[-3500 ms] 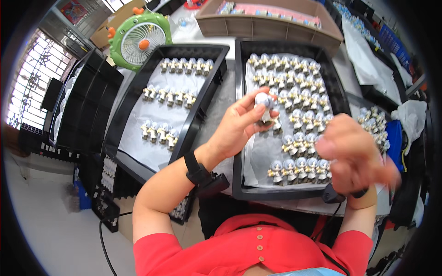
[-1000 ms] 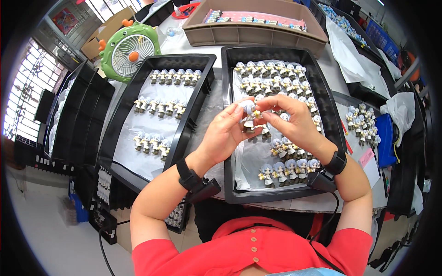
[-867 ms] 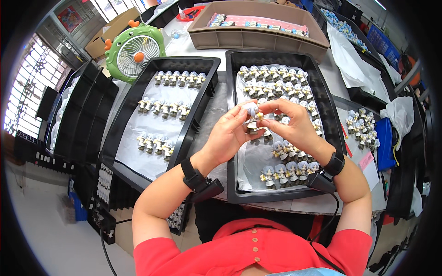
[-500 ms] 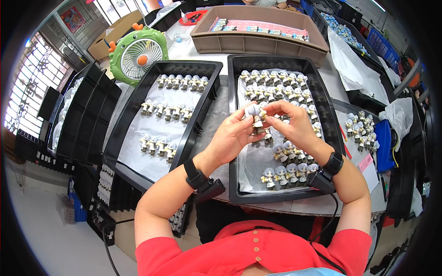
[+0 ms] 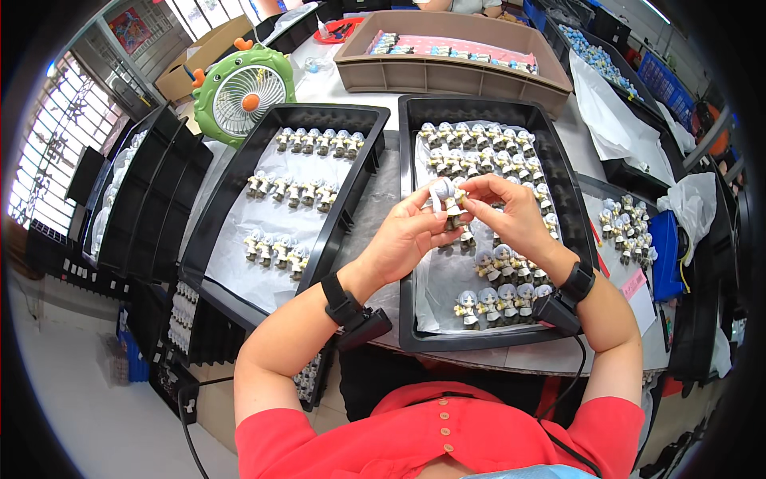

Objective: Inspecting and organizing small astronaut figurines on trays.

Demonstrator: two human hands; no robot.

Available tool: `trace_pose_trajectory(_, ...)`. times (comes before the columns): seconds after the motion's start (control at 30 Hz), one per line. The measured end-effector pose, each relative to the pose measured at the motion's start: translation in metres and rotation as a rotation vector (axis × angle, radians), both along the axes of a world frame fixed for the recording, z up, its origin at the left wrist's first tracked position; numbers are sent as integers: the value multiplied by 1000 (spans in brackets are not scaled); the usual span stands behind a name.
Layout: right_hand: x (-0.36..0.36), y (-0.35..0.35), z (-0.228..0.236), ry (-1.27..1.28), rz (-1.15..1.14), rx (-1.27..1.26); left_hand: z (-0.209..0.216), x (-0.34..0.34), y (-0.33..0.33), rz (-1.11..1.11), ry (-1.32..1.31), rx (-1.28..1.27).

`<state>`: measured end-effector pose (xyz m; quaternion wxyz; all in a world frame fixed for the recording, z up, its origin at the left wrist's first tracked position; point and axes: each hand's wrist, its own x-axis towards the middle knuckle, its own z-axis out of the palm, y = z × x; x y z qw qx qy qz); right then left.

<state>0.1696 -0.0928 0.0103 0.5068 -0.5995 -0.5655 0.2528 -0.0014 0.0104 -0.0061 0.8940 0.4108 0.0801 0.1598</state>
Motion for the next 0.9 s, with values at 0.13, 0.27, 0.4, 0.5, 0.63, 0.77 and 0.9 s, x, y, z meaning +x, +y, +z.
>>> trace_pose_trajectory(0.13,0,0,0,3,-4,-15,2,0,-1,4,6,21)
trace_pose_trajectory(0.27,0,0,0,7,-6,-15,3,-1,-2,8,7,10)
trace_pose_trajectory(0.4,1,0,0,8,-17,-24,3,0,-2,6,1,23)
trace_pose_trajectory(0.5,1,0,0,-11,-21,-21,1,0,-1,-2,-3,36)
trace_pose_trajectory(0.63,1,1,0,-22,-32,-16,-1,0,0,-8,-7,23)
trace_pose_trajectory(0.77,2,1,-2,12,-25,-5,-1,1,0,-5,-29,12)
trace_pose_trajectory(0.9,2,1,-3,-14,-30,17,0,1,0,-6,-4,-7)
